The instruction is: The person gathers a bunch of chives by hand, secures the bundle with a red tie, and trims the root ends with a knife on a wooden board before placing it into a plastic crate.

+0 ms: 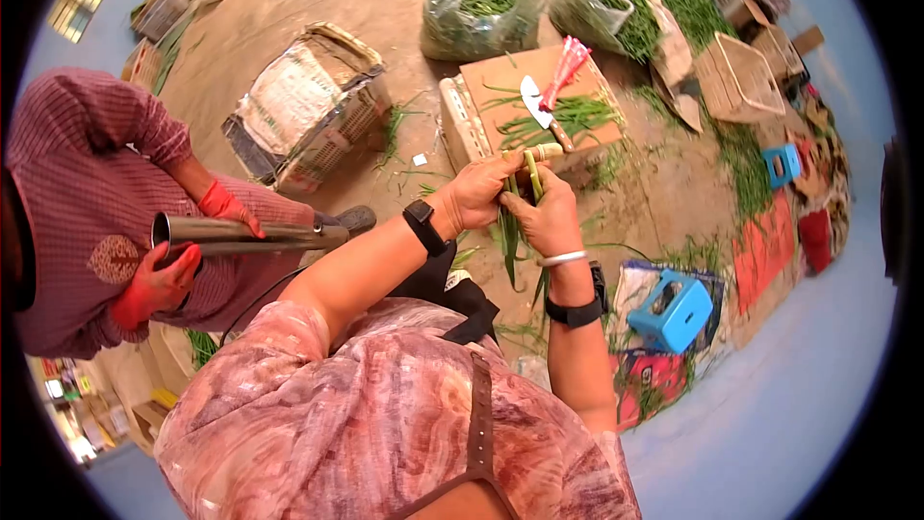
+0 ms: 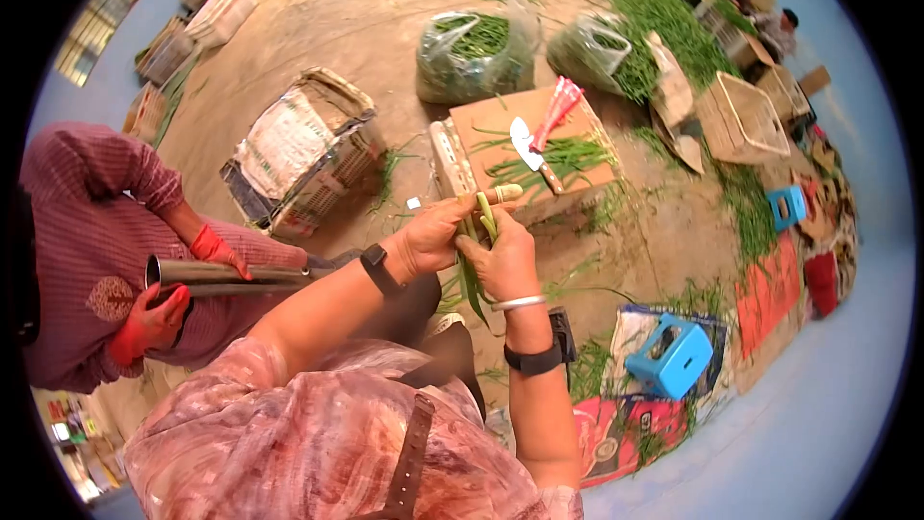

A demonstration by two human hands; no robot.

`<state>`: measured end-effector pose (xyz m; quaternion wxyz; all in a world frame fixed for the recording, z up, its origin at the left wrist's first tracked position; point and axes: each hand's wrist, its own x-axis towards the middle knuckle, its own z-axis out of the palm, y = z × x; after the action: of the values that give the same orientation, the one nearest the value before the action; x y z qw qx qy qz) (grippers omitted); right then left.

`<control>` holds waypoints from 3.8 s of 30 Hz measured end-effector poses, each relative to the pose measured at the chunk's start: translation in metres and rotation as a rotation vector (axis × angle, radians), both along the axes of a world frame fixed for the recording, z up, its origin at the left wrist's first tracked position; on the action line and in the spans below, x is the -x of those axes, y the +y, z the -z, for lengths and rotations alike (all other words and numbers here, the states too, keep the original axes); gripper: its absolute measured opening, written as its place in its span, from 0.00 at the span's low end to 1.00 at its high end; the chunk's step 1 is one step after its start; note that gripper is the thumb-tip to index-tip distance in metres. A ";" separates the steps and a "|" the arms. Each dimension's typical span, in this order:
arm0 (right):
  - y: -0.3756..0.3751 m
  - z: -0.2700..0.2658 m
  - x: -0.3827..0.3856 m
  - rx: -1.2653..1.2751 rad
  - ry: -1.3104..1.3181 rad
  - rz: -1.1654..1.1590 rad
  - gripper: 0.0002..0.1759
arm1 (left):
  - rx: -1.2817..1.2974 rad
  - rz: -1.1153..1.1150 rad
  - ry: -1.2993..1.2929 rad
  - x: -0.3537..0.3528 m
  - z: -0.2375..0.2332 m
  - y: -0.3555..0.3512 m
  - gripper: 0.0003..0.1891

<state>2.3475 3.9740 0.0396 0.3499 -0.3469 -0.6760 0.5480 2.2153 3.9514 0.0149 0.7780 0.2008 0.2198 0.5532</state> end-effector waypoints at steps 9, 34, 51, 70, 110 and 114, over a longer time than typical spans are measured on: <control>0.049 0.028 -0.047 0.372 0.026 -0.011 0.05 | 0.011 0.262 0.705 -0.013 -0.006 0.052 0.21; 0.327 0.138 -0.150 0.049 -0.738 -0.956 0.11 | -0.018 0.063 1.316 -0.094 0.123 0.209 0.04; 0.294 0.176 -0.110 0.272 -0.307 -1.254 0.04 | 0.225 -1.194 -0.094 -0.244 0.185 0.182 0.34; 0.157 0.334 0.056 0.213 -0.706 -1.570 0.10 | 0.569 -1.920 -0.624 -0.219 0.252 0.061 0.09; 0.230 0.247 -0.068 -0.413 -0.475 -1.407 0.13 | 0.672 -1.781 0.257 -0.140 0.168 0.027 0.08; 0.330 0.250 -0.116 -0.279 -1.212 -1.118 0.12 | 0.818 -1.778 0.470 -0.144 0.131 0.073 0.08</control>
<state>2.4634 4.3036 -0.2100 -0.3581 -0.1486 -0.8812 0.2705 2.3593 4.0249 -0.1159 0.0287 -0.2146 0.6109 0.7615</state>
